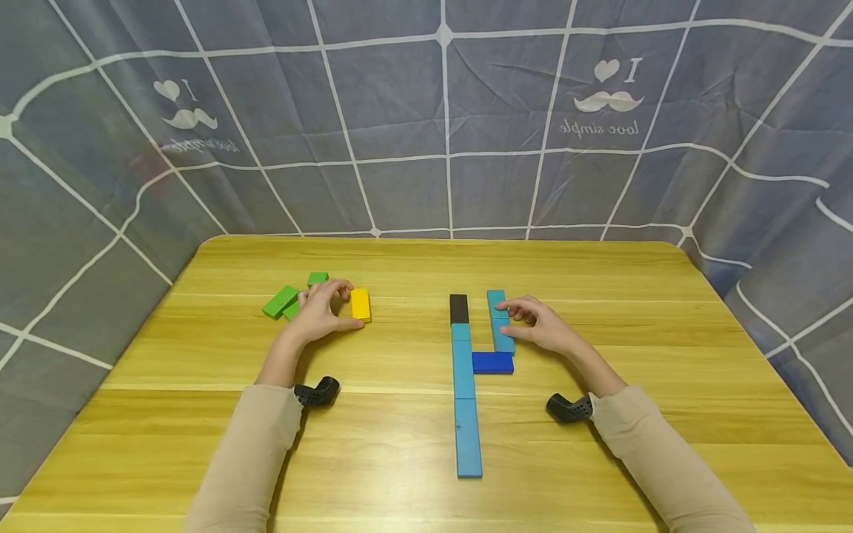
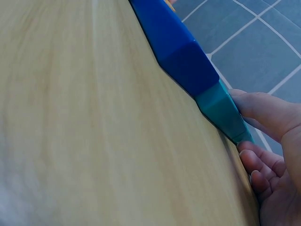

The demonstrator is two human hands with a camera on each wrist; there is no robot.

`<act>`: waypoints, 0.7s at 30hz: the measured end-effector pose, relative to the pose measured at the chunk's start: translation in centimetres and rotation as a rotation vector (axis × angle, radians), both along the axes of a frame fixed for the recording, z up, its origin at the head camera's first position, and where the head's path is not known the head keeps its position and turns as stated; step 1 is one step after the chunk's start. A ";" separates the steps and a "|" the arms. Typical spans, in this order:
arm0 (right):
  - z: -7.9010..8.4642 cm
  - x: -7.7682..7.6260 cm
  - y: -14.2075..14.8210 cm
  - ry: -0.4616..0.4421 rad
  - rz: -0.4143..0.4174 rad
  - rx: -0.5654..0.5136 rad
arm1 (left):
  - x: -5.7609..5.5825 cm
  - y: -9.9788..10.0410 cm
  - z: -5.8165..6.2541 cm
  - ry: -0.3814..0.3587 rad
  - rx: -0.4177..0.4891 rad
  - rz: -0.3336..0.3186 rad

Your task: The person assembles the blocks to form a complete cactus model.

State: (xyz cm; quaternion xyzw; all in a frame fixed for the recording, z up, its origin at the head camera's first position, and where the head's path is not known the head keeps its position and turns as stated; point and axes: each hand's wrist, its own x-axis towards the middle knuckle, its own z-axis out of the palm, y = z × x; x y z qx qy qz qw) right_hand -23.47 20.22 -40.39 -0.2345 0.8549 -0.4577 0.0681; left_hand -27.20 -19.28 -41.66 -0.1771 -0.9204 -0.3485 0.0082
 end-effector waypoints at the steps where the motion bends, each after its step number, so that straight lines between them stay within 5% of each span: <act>1: 0.0 0.0 0.0 0.003 0.000 -0.002 | -0.2 0.5 0.0 0.010 0.014 0.001; 21: 0.0 -0.1 0.1 -0.006 -0.012 0.014 | -3.8 9.5 -1.6 0.003 0.177 0.048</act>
